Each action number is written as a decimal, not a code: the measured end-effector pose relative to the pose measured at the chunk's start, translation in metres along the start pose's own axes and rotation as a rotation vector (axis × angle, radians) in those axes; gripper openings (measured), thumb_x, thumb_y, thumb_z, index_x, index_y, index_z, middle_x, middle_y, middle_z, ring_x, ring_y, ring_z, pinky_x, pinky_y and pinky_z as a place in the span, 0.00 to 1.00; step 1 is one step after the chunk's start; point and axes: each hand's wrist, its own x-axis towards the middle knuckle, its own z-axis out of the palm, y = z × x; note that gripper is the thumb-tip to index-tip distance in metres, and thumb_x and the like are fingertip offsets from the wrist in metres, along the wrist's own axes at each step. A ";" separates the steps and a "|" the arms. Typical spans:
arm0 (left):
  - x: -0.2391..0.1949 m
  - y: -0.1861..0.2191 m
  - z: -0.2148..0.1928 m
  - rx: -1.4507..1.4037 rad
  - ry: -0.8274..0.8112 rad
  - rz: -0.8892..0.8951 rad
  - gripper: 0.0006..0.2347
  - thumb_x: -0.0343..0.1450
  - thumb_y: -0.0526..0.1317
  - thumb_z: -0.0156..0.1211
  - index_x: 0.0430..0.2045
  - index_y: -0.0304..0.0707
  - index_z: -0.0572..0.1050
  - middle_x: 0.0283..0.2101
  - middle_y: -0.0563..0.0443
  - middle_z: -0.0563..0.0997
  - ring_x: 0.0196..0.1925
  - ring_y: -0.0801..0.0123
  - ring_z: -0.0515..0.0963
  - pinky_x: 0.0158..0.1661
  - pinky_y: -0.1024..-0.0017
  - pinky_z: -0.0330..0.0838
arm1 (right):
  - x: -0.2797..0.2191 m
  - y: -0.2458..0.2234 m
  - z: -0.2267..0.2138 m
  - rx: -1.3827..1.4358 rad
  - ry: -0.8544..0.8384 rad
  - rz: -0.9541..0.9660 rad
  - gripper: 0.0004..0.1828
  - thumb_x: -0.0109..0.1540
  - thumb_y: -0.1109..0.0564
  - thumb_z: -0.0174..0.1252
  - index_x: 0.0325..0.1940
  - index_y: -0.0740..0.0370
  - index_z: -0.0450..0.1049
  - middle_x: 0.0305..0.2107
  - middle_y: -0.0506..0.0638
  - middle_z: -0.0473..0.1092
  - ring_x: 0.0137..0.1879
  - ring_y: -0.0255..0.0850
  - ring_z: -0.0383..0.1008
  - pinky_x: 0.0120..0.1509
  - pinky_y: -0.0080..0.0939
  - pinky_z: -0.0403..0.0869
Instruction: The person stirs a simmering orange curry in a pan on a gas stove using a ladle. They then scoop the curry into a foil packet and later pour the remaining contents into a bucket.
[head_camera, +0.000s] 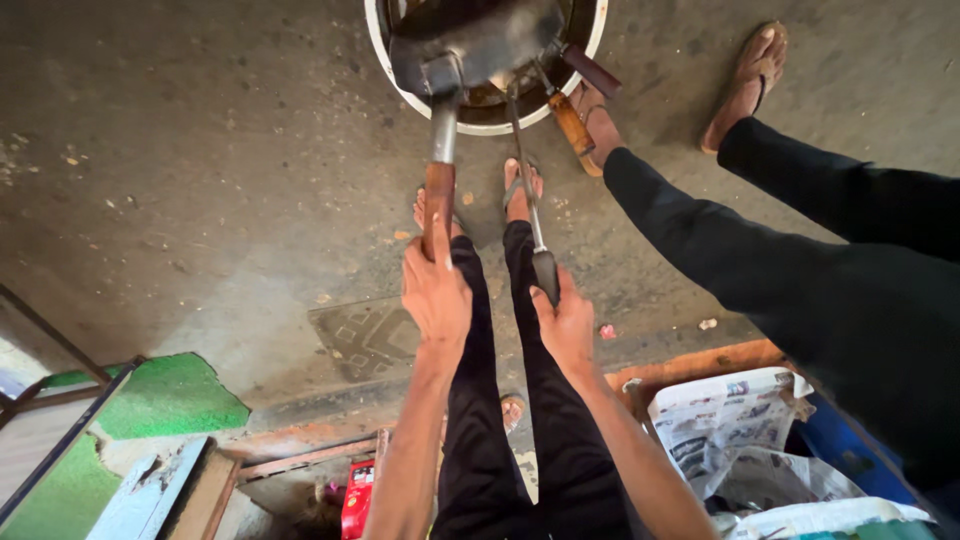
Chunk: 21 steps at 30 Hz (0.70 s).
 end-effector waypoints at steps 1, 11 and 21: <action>-0.002 -0.006 -0.003 0.035 0.016 0.031 0.35 0.63 0.29 0.63 0.69 0.44 0.61 0.53 0.36 0.72 0.51 0.43 0.76 0.48 0.54 0.73 | -0.001 -0.003 -0.002 0.031 0.037 -0.062 0.25 0.64 0.51 0.62 0.63 0.64 0.70 0.27 0.64 0.73 0.30 0.60 0.75 0.32 0.53 0.71; -0.033 -0.033 -0.019 0.094 0.009 0.087 0.34 0.61 0.28 0.62 0.67 0.30 0.61 0.52 0.36 0.72 0.50 0.44 0.76 0.49 0.55 0.73 | -0.007 0.000 -0.028 0.432 -0.157 0.377 0.26 0.61 0.51 0.62 0.62 0.63 0.72 0.18 0.43 0.69 0.21 0.29 0.67 0.24 0.32 0.65; -0.051 -0.025 -0.011 0.039 -0.259 -0.278 0.28 0.60 0.33 0.67 0.56 0.32 0.64 0.49 0.35 0.75 0.46 0.39 0.79 0.41 0.50 0.75 | -0.026 0.024 -0.010 0.627 -0.201 0.388 0.28 0.62 0.54 0.63 0.66 0.62 0.71 0.18 0.42 0.68 0.22 0.27 0.66 0.26 0.30 0.66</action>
